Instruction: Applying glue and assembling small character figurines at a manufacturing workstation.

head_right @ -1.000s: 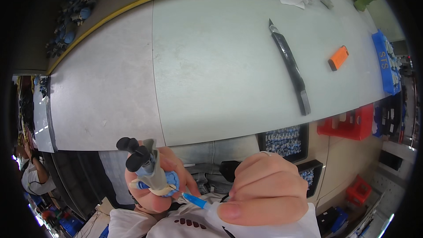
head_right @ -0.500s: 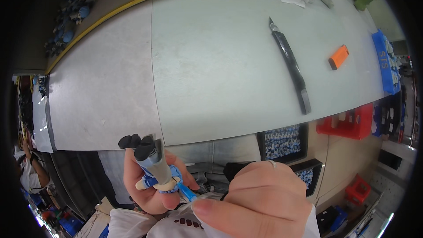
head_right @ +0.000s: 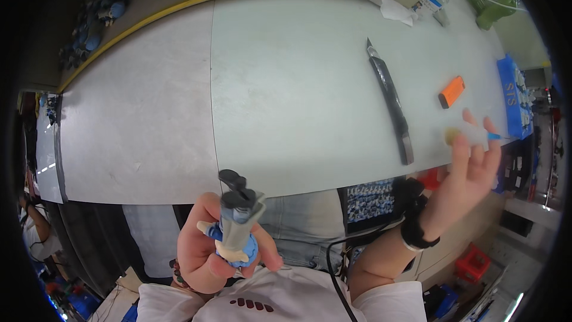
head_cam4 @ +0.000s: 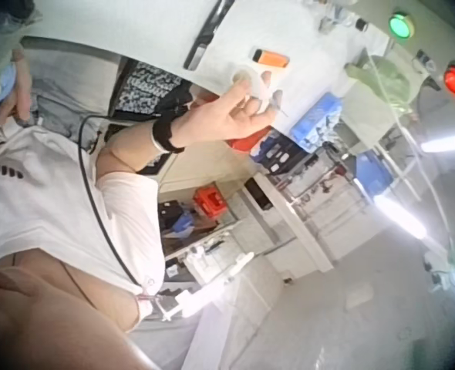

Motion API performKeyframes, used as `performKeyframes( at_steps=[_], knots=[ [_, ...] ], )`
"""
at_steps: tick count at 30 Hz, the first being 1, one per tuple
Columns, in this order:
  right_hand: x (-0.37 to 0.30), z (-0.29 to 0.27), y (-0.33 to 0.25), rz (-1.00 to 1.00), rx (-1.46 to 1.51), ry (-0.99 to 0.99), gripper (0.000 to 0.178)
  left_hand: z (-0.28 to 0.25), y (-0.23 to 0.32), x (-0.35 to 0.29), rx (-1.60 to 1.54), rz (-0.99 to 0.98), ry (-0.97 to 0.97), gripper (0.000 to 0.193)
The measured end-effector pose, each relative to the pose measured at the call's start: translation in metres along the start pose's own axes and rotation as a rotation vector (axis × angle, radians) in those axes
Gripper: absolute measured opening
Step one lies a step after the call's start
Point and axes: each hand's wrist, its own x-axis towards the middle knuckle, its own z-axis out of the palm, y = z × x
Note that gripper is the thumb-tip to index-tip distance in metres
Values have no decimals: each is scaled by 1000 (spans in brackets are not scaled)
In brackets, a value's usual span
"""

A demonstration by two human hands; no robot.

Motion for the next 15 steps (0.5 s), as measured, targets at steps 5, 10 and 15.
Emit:
performKeyframes(
  at_steps=[5, 10, 15],
  knots=[
    [8, -5, 32, -15, -21, -48, 42, -7, -9, -2, 9, 63, -11, 47],
    [-18, -1, 9, -485, -170, 324, 32, -12, -6, -1, 88, 75, -141, 46],
    [-56, 23, -34, -617, 461, -621, 18, -9, -8, 0, 38, 4, -144, 46]
  ],
)
